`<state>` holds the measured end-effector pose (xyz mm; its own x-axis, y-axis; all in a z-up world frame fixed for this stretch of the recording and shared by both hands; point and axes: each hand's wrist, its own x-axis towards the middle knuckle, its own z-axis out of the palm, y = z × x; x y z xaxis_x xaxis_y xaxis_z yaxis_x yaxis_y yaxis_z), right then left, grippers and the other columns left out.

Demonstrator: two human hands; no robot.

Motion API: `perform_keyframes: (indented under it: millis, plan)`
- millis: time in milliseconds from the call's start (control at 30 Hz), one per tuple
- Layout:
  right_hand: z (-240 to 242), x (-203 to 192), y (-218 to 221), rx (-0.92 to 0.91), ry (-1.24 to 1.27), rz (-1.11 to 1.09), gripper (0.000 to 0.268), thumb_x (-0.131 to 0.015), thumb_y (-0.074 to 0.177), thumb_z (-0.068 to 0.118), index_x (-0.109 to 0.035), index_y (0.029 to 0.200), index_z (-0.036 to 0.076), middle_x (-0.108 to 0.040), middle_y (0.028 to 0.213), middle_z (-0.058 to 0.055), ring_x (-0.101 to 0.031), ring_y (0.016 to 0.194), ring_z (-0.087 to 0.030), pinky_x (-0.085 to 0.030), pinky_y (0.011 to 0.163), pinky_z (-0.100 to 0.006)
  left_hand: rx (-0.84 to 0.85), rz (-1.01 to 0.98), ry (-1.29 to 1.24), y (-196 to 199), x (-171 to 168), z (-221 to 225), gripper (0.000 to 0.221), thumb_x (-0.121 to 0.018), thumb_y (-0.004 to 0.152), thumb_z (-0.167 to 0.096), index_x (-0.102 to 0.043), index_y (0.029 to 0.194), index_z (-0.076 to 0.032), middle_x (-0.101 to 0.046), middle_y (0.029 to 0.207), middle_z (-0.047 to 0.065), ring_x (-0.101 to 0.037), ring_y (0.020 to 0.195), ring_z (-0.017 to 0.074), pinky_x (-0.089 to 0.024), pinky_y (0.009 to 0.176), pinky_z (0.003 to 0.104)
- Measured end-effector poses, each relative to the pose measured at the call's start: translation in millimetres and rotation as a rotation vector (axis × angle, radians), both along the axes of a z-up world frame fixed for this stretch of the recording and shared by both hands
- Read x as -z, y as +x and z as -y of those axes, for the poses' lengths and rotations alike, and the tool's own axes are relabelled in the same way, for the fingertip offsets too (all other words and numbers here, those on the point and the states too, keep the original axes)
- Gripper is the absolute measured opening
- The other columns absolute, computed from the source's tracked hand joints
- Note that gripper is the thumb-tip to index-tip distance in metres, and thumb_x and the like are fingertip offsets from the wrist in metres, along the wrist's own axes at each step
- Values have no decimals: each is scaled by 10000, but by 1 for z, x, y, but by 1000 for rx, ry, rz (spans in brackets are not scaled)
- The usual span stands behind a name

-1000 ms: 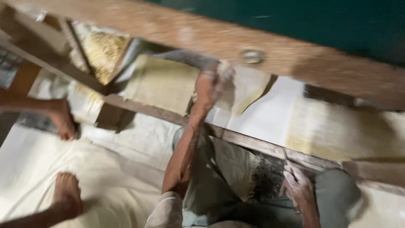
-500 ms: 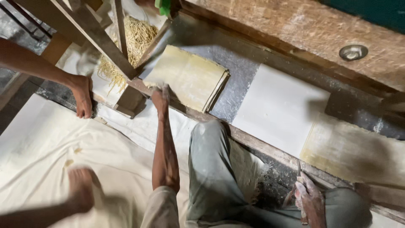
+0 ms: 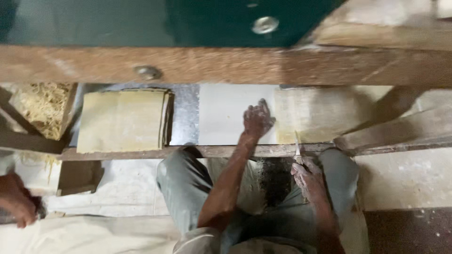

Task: The person cuts sheets of dough into rectangles and stacks them onto a pile.

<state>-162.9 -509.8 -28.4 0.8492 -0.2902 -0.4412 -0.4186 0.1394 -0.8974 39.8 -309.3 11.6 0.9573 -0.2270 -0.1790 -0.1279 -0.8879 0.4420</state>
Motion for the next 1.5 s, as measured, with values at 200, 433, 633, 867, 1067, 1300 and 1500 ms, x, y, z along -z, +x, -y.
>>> perform_keyframes:
  millis: [200,433,633,867,1067,1300,1500]
  plan:
    - [36,-28,8,-374,392,604,588,-763,866,26,-584,1425,-10,-613,629,-123,-452,427,-94,-401,249,-149,-814,-226,-876,-4,15,108,453,-829,774,-542,-592,993,-224,-645,906,14,-714,950,290,-569,873,460]
    - [33,-37,35,17,381,72,653,-677,896,82,-468,1513,118,-642,1205,-117,-560,790,-178,-455,615,-332,-359,-214,-454,4,22,108,306,-754,848,-321,-726,901,-21,-725,858,207,-734,903,452,-593,783,566]
    - [45,-84,86,165,437,57,361,-689,927,151,-591,1272,187,-602,1068,39,-618,858,-119,-412,617,-236,-432,-40,-916,14,28,42,258,-756,846,-263,-671,674,-91,-622,603,154,-620,595,332,-501,562,415]
    - [0,-30,103,354,478,-7,291,-776,865,21,-731,1080,211,-698,1086,55,-685,981,-200,-551,883,-325,-631,-32,-742,-4,-2,-154,588,-777,904,-409,-619,1313,-18,-725,1013,264,-709,1018,426,-528,860,568]
    - [-44,0,92,318,688,84,440,-713,882,32,-638,1309,111,-659,1187,-181,-615,1265,-429,-464,1133,-547,-471,-29,-507,-15,22,-189,407,-611,1038,-359,-475,1282,-63,-713,1188,250,-638,1116,541,-488,948,687]
    - [-34,6,101,460,599,51,313,-730,857,-33,-751,1123,131,-703,1024,-102,-714,1086,-384,-577,996,-443,-525,-13,-474,-24,10,-176,631,-459,1074,-401,-278,1610,-121,-671,1220,365,-598,1143,618,-434,995,713]
    - [-16,18,90,313,500,142,314,-731,917,50,-724,1165,242,-717,1086,-87,-733,984,-358,-583,896,-506,-513,-27,-402,-17,23,-171,590,-443,1070,-363,-323,1600,-134,-534,1466,315,-590,1166,608,-458,992,703]
